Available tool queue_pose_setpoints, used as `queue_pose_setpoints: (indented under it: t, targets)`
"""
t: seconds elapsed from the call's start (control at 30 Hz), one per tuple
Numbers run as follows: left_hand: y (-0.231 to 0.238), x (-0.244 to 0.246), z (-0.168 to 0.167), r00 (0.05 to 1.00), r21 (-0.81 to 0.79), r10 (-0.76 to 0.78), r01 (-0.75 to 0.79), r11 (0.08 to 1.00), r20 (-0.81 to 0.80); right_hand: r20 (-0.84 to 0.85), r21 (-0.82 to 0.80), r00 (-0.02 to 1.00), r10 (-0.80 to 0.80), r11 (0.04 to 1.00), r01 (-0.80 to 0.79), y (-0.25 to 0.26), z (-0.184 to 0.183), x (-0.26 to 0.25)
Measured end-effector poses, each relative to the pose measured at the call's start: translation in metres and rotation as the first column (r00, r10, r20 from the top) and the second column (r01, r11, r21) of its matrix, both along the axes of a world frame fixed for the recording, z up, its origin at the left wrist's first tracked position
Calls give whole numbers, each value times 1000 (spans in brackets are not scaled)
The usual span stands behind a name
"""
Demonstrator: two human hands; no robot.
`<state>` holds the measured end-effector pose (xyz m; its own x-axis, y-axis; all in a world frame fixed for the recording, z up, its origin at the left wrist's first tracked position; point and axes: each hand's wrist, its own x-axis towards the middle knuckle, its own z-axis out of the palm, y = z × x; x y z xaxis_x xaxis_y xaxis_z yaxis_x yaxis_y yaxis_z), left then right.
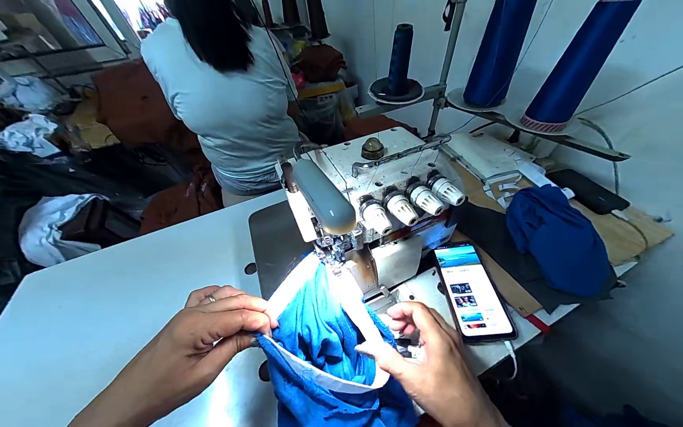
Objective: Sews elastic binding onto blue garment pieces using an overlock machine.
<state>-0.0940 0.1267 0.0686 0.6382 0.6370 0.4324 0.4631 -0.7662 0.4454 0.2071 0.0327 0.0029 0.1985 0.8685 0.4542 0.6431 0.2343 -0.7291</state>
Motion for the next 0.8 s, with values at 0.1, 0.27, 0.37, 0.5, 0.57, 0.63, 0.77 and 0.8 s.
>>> queue_pose_setpoints:
  t: [0.1,0.27,0.37,0.5,0.57,0.63,0.77,0.8]
  targets:
    - [-2,-1,1,1000,6,11,-11,1000,-8,-119,-47,991,56,997,-62,-2,-5,-7]
    - [-2,-11,1,1000,6,13,-13,1000,-18,-320,7,939,129,991,-134,-20,-6,-7]
    - [-6,-13,1,1000,2,17,-17,1000,-18,-363,28,919,158,987,-158,-25,-8,-3]
    - [-15,-4,4,1000,2,7,-7,1000,-15,-332,25,925,186,982,-188,-20,-8,2]
    - [-18,0,6,1000,11,18,-17,1000,-26,-260,37,946,191,981,-188,-15,-10,4]
    - [-17,2,8,999,20,12,-11,1000,-39,-184,99,958,220,974,-204,-12,-10,5]
    - [-15,2,5,1000,22,5,-5,1000,-29,-235,141,937,260,962,-232,-11,-14,6]
    - [-14,2,3,1000,18,2,-2,1000,-19,-261,132,931,256,965,-228,-11,-15,6]
